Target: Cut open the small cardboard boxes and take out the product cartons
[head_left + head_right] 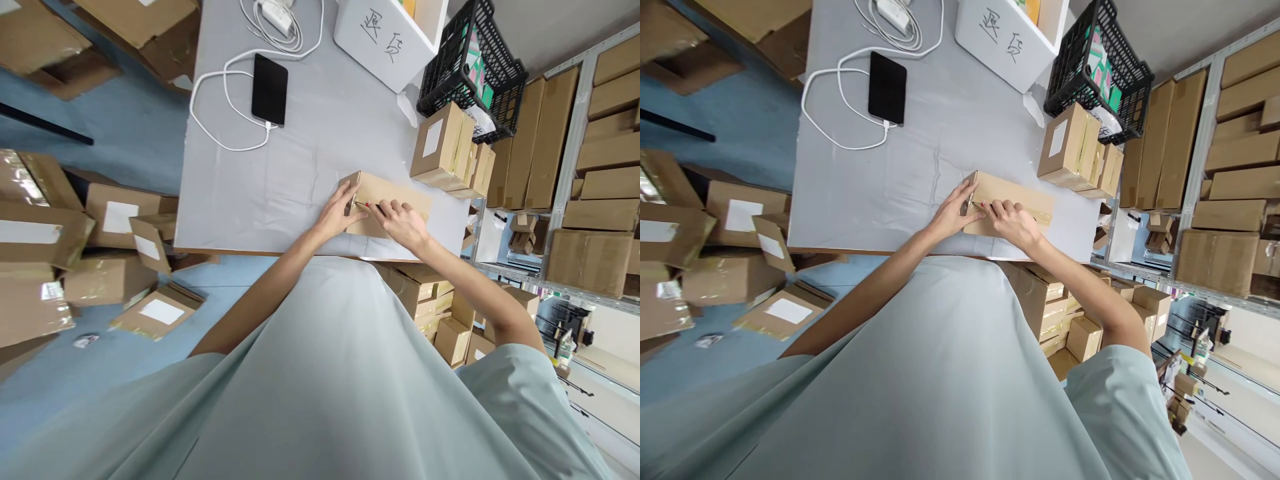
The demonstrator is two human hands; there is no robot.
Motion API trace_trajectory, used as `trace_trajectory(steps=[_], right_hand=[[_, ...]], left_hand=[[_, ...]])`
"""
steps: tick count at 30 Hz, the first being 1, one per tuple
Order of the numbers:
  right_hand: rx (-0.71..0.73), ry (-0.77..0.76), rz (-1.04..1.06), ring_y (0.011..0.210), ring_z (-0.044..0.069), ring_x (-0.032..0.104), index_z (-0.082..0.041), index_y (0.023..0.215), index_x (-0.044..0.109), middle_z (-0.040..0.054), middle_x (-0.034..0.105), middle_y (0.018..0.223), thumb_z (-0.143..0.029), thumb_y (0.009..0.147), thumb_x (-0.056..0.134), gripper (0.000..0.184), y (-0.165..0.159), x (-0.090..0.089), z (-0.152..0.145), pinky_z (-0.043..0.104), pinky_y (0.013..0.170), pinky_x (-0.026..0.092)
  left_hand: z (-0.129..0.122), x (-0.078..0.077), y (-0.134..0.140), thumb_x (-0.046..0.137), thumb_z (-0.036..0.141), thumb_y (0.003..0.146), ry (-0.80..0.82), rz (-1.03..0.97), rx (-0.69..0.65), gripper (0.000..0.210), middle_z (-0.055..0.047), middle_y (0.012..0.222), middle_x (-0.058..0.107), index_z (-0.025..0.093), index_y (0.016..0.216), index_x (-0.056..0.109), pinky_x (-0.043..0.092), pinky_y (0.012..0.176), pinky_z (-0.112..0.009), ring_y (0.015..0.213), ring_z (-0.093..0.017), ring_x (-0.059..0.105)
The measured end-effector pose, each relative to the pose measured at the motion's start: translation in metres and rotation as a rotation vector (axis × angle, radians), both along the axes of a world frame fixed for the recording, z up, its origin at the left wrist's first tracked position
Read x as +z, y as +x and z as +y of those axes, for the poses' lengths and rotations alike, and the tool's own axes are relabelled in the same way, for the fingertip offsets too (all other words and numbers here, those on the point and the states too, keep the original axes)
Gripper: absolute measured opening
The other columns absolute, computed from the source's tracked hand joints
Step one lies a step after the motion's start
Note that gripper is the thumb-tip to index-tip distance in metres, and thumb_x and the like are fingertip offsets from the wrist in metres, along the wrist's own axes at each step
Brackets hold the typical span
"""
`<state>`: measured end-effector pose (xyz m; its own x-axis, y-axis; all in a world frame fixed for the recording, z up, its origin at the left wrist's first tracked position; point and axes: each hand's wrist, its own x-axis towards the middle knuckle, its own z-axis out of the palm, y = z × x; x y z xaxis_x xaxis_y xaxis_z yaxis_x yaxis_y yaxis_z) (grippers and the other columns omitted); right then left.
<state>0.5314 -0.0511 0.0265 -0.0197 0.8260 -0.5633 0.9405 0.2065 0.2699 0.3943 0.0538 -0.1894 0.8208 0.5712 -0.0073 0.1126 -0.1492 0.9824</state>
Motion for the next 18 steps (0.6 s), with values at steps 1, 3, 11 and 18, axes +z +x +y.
trace_trajectory(steps=[1,3,11,18], right_hand=[[0.010,0.002,0.000,0.106,0.030,0.064,-0.012,0.168,0.050,0.0202,0.073,0.126,-0.007,0.116,0.023,0.059,-0.001,0.001,0.003,0.041,0.083,0.045],[0.030,0.000,0.002,0.105,0.030,0.064,-0.012,0.163,0.055,0.0198,0.073,0.125,-0.007,0.116,0.021,0.058,0.001,0.002,0.006,0.041,0.082,0.044],[0.005,-0.017,0.067,0.107,0.030,0.062,-0.014,0.169,0.049,0.0196,0.074,0.126,-0.007,0.112,0.031,0.060,0.028,0.004,-0.011,0.041,0.083,0.044],[0.000,-0.027,0.071,0.110,0.030,0.062,-0.015,0.174,0.045,0.0199,0.074,0.131,-0.004,0.111,0.030,0.065,0.058,0.000,-0.028,0.042,0.085,0.044]], left_hand=[[0.000,0.000,-0.001,0.079,0.076,0.094,0.005,0.001,-0.001,0.101,-0.016,0.187,0.035,0.032,0.178,0.043,0.032,0.141,-0.056,0.174,-0.038,0.033],[0.000,0.000,-0.002,0.079,0.073,0.096,0.012,0.008,-0.001,0.098,-0.016,0.187,0.035,0.031,0.177,0.045,0.032,0.141,-0.055,0.174,-0.038,0.035],[0.001,0.006,-0.006,0.080,0.064,0.098,0.003,0.052,-0.005,0.092,-0.014,0.185,0.038,0.032,0.177,0.045,0.036,0.139,-0.054,0.172,-0.037,0.038],[0.003,0.017,-0.008,0.079,0.065,0.097,-0.021,0.098,-0.002,0.092,-0.013,0.184,0.040,0.032,0.176,0.047,0.034,0.140,-0.055,0.172,-0.036,0.039]])
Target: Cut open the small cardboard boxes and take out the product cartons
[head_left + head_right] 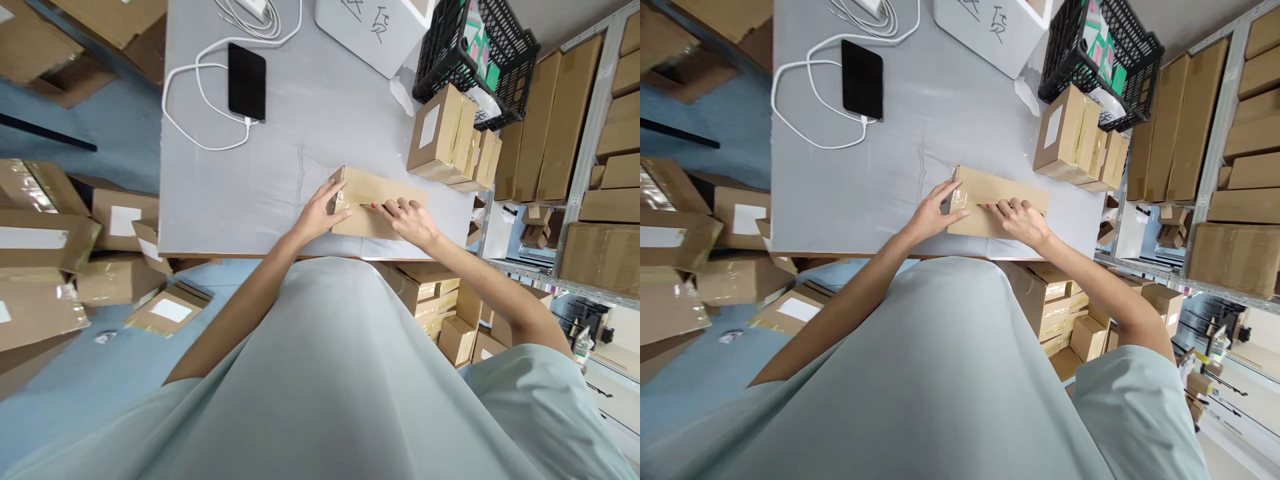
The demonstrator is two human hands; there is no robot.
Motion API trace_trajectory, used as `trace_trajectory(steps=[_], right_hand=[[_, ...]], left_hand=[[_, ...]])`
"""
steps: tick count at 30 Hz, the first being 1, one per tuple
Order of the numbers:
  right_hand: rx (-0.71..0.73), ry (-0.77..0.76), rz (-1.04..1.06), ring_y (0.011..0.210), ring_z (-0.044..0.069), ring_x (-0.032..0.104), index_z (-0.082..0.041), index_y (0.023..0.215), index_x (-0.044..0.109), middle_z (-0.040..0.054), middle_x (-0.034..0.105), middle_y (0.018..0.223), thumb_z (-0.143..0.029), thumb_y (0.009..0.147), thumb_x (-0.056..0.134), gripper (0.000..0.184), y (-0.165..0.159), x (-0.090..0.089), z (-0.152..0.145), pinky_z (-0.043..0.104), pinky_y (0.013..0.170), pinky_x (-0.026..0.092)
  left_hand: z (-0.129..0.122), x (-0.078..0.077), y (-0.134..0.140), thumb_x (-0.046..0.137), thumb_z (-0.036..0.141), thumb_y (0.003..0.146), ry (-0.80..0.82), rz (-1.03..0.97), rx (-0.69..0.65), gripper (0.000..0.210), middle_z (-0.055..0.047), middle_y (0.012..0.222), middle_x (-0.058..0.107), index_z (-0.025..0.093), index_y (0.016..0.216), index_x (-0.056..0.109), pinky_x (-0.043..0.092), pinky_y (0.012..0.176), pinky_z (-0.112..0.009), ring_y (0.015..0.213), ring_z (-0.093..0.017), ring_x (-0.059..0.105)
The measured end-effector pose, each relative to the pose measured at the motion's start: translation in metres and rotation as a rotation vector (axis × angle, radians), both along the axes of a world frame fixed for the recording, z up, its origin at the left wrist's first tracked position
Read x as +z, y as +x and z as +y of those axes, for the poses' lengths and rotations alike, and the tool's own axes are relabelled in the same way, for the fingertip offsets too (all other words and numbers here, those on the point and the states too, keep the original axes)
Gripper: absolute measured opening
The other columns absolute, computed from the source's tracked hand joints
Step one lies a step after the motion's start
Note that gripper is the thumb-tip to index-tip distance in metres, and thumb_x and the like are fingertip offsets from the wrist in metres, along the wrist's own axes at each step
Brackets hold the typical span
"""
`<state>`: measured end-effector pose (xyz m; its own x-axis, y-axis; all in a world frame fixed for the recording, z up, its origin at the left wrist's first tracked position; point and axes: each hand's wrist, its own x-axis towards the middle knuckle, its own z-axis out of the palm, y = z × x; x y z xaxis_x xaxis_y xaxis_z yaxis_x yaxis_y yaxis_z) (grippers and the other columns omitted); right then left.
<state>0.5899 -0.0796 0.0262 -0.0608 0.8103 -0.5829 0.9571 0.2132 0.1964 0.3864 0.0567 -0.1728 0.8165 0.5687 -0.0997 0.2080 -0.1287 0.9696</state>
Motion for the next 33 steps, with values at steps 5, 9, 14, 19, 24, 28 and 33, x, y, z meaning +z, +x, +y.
trace_trajectory(steps=[5,9,14,19,24,28,33], right_hand=[[-0.002,-0.015,-0.003,0.108,0.030,0.062,-0.016,0.171,0.049,0.0193,0.074,0.128,-0.006,0.112,0.033,0.062,0.037,0.000,-0.022,0.040,0.083,0.043],[-0.009,-0.047,-0.048,0.107,0.030,0.062,-0.014,0.169,0.051,0.0194,0.075,0.125,-0.003,0.110,0.030,0.063,0.070,0.004,-0.052,0.040,0.083,0.043],[-0.085,-0.052,-0.016,0.110,0.030,0.063,-0.018,0.173,0.047,0.0187,0.074,0.130,-0.005,0.110,0.036,0.065,0.114,0.005,-0.094,0.040,0.083,0.045],[-0.177,0.033,0.037,0.103,0.027,0.063,-0.026,0.172,0.051,0.0130,0.077,0.125,-0.006,0.112,0.037,0.065,0.164,-0.005,-0.138,0.038,0.079,0.044],[-0.226,0.196,0.167,0.102,0.025,0.062,-0.030,0.167,0.058,0.0105,0.078,0.127,-0.008,0.114,0.039,0.060,0.202,-0.041,-0.172,0.036,0.078,0.044],[-0.357,0.317,0.259,0.099,0.024,0.062,-0.022,0.162,0.063,0.0121,0.078,0.120,-0.012,0.116,0.038,0.053,0.205,-0.092,-0.192,0.035,0.083,0.045],[-0.784,0.420,0.494,0.103,0.026,0.066,-0.013,0.143,0.069,0.0165,0.079,0.121,-0.026,0.112,0.048,0.039,0.170,-0.167,-0.208,0.035,0.093,0.050]], left_hand=[[0.002,0.005,0.000,0.076,0.072,0.096,-0.010,-0.004,0.014,0.094,-0.014,0.182,0.043,0.030,0.175,0.048,0.043,0.135,-0.054,0.169,-0.037,0.043],[0.000,0.007,0.000,0.075,0.078,0.094,-0.013,0.021,0.045,0.098,-0.014,0.179,0.048,0.031,0.175,0.048,0.050,0.129,-0.054,0.162,-0.038,0.051],[-0.002,0.011,0.002,0.073,0.088,0.090,-0.015,0.111,0.063,0.105,-0.014,0.180,0.048,0.032,0.176,0.048,0.053,0.127,-0.054,0.155,-0.038,0.059],[-0.005,0.017,0.007,0.075,0.100,0.077,-0.054,0.180,0.134,0.120,-0.009,0.179,0.052,0.031,0.173,0.051,0.051,0.130,-0.060,0.154,-0.037,0.060],[-0.007,0.026,0.011,0.077,0.100,0.073,-0.067,0.269,0.160,0.123,-0.007,0.178,0.052,0.033,0.173,0.049,0.051,0.129,-0.065,0.151,-0.037,0.064],[-0.004,0.032,0.010,0.078,0.093,0.077,-0.014,0.353,0.152,0.121,-0.014,0.179,0.049,0.028,0.174,0.047,0.052,0.128,-0.064,0.155,-0.041,0.060],[-0.008,0.036,0.017,0.075,0.073,0.089,0.223,0.429,0.169,0.094,-0.018,0.179,0.046,0.026,0.168,0.052,0.038,0.138,-0.062,0.170,-0.039,0.041]])
